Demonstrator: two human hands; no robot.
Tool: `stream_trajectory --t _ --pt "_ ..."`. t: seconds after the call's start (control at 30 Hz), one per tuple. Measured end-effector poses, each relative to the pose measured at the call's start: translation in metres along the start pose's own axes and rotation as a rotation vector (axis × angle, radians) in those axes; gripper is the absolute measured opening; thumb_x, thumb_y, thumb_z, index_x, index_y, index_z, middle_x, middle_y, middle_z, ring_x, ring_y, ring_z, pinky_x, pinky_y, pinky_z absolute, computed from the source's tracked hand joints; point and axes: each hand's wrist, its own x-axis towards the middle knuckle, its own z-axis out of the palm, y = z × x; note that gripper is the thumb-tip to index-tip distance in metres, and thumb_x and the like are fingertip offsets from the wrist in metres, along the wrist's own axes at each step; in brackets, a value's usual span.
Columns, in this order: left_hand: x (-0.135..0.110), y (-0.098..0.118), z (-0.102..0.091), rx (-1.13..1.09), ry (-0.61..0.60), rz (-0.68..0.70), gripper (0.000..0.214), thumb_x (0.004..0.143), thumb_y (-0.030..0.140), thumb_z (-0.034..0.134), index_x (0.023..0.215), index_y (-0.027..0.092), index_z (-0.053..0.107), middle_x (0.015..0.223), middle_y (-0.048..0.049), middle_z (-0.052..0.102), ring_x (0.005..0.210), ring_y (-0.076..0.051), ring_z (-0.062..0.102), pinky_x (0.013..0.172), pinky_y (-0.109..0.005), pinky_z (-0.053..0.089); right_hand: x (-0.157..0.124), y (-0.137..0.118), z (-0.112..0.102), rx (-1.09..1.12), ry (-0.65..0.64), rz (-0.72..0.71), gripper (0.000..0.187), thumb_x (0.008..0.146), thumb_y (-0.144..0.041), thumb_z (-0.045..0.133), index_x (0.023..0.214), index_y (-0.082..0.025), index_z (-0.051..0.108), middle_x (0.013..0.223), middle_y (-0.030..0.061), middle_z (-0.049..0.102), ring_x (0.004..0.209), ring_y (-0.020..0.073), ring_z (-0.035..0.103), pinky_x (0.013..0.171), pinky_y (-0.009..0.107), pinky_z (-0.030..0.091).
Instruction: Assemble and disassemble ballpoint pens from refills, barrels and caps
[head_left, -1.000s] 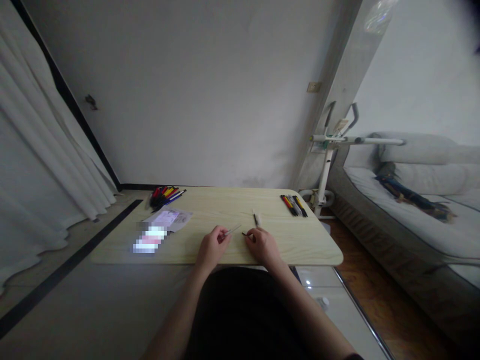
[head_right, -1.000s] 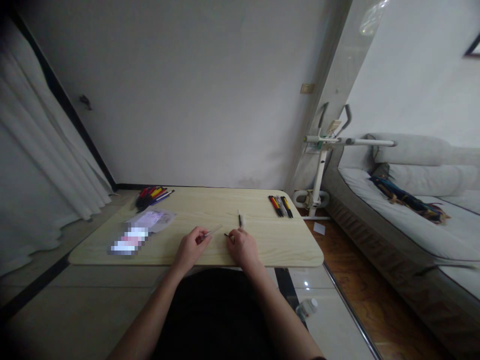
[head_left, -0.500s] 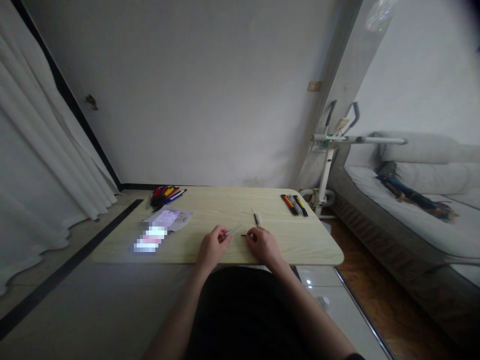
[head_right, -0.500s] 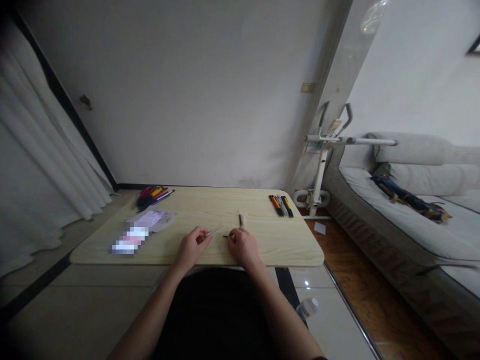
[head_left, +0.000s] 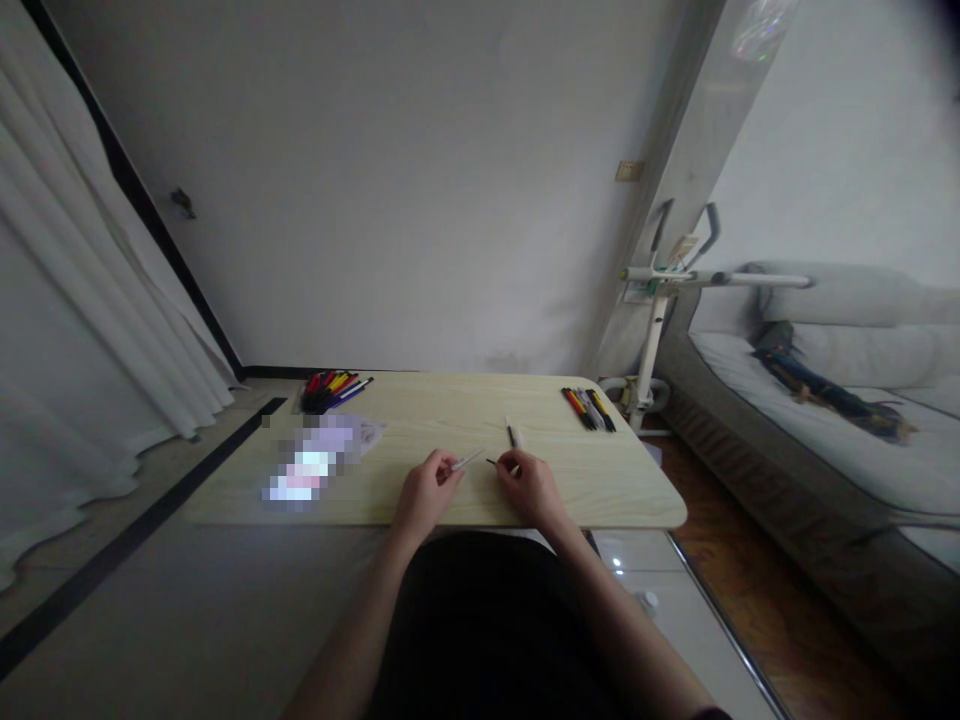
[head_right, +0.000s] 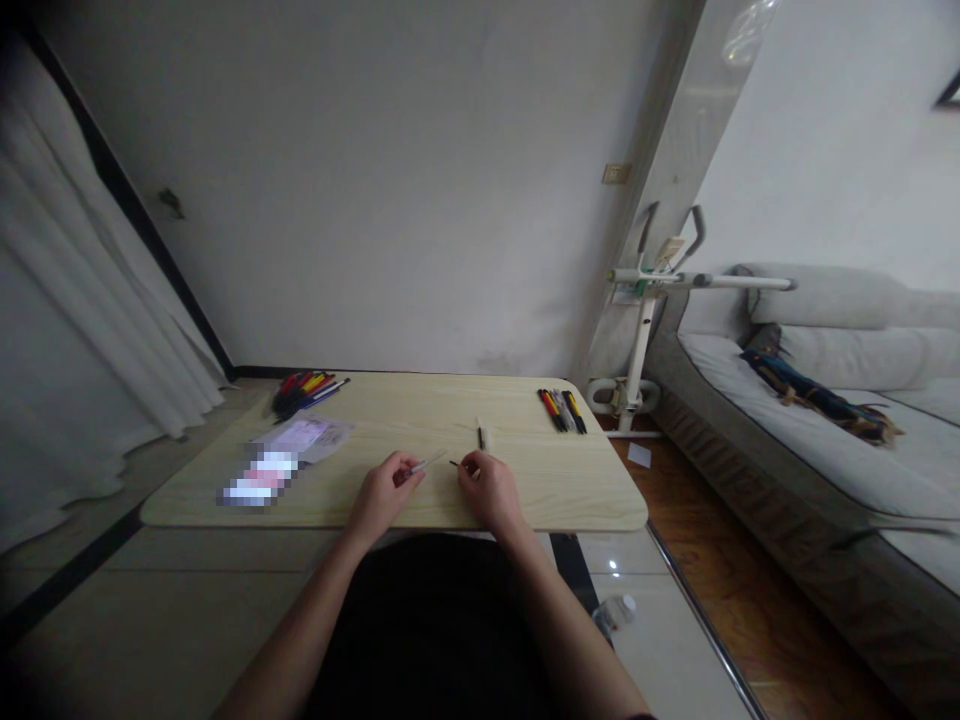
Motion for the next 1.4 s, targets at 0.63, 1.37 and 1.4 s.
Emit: stream_trajectory --t 0.63,1.37,1.4 --pt "0.0 -0.006 0.003 0.013 0.001 0.017 0.014 0.073 0.033 0.054 0.078 0.02 0.058 0.067 -0.0013 0.063 0.06 -0.014 0.057 0.055 -0.022 0.041 0.001 0.0 0.0 0.063 0.039 0.022 0.019 0.079 -0.029 0.045 0.08 -0.019 0.061 0.074 0.0027 0.066 0.061 0.0135 0.058 0.06 0.023 0.042" --pt "0.001 -0.012 0.003 0.103 -0.062 0.04 0.013 0.076 0.031 0.051 0.081 0.02 0.056 0.073 -0.001 0.063 0.066 -0.012 0.058 0.061 -0.021 0.041 0.001 0.002 -0.001 0.115 0.03 -0.006 0.019 0.078 -0.031 0.047 0.078 -0.018 0.061 0.072 0.0032 0.066 0.056 0.0126 0.056 0.055 0.022 0.041" --pt "0.001 -0.012 0.003 0.1 -0.061 0.044 0.013 0.076 0.031 0.052 0.081 0.02 0.056 0.073 -0.0009 0.063 0.066 -0.012 0.058 0.061 -0.021 0.042 0.001 0.002 -0.001 0.111 0.022 -0.013 0.019 0.078 -0.031 0.047 0.078 -0.018 0.061 0.073 0.0032 0.066 0.056 0.0127 0.056 0.055 0.022 0.041"
